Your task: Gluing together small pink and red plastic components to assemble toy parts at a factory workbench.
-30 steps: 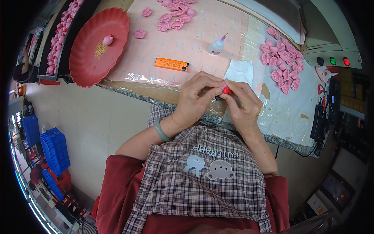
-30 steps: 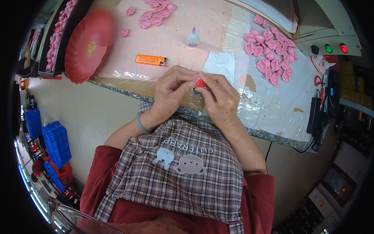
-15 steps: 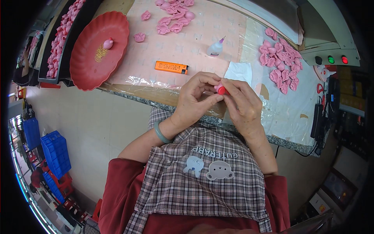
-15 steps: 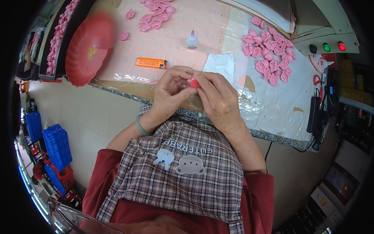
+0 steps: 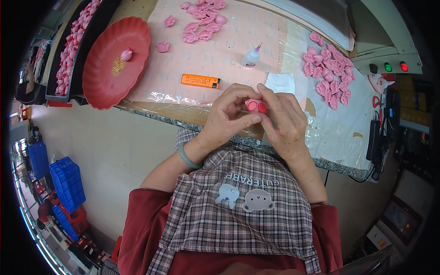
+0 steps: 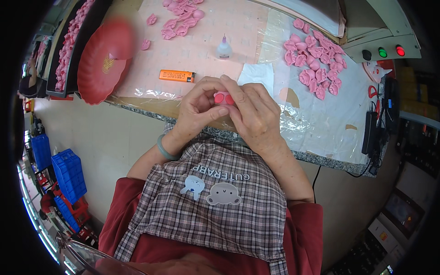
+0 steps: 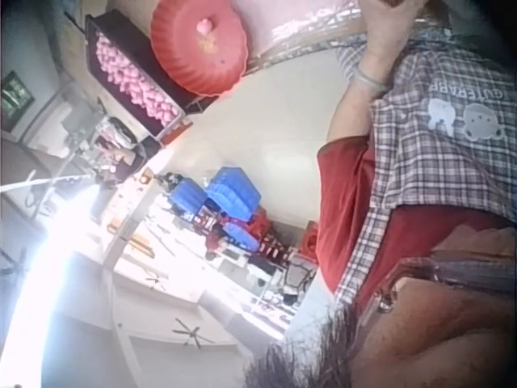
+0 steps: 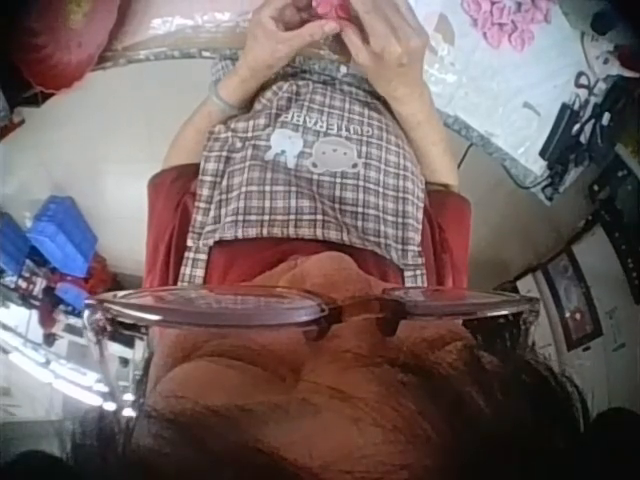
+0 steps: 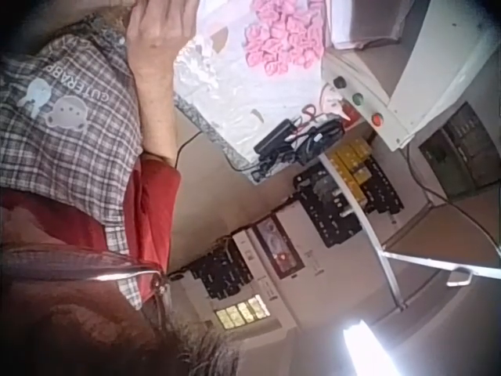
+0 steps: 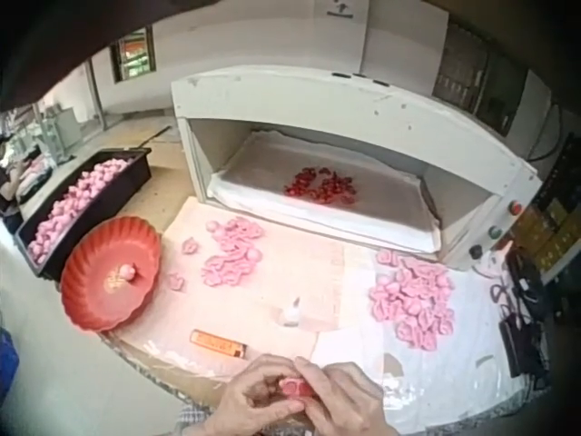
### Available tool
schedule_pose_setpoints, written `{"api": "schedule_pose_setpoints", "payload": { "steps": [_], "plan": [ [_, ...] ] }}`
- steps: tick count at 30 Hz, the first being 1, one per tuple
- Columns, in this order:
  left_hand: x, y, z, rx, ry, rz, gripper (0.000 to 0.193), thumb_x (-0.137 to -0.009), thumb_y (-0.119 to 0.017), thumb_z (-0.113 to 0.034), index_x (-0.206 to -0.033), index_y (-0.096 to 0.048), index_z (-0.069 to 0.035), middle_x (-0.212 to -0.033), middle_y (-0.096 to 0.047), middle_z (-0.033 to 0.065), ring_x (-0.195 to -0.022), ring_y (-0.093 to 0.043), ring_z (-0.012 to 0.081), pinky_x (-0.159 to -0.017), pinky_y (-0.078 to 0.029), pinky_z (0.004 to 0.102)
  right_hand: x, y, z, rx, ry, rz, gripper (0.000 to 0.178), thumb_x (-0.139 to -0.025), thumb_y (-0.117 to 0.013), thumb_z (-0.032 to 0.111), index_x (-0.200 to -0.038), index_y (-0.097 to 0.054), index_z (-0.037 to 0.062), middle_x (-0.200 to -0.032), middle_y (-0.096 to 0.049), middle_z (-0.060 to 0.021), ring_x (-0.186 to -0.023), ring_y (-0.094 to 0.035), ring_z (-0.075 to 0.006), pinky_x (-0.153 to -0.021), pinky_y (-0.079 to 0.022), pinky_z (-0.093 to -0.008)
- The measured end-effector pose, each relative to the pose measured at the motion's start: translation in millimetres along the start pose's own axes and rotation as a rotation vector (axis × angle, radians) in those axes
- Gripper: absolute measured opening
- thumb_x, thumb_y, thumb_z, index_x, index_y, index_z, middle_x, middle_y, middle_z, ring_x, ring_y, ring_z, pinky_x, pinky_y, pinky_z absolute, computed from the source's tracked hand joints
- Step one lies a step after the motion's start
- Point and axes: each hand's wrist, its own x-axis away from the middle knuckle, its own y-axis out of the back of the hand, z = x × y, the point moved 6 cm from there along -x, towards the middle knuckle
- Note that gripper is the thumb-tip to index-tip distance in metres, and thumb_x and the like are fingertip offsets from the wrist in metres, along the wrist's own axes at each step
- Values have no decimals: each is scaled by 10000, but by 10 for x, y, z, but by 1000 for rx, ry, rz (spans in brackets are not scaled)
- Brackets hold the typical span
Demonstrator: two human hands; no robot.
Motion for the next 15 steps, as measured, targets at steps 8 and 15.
{"api": "schedule_pose_setpoints", "payload": {
  "steps": [8, 15],
  "plan": [
    [18, 73, 13, 77, 52, -110, 264, -915, -621, -16, -1162, -530, 3, -1098, -599, 74, -1028, -608, 148, -919, -509, 282, 15, 9, -66, -161, -117, -4, 488, -696, -748, -38, -1167, -640, 31, -950, -675, -111, -852, -643, -246, -697, -527, -333],
    [12, 76, 38, 4, 83, -108, 251, -938, -602, -45, -1182, -568, 5, -1110, -607, 60, -1036, -602, 142, -923, -495, 277, 58, 7, -115, -132, -202, -53, 221, -705, -727, -52, -909, -672, 15, -900, -666, -108, -832, -641, -238, -701, -520, -321]
  ]
}}
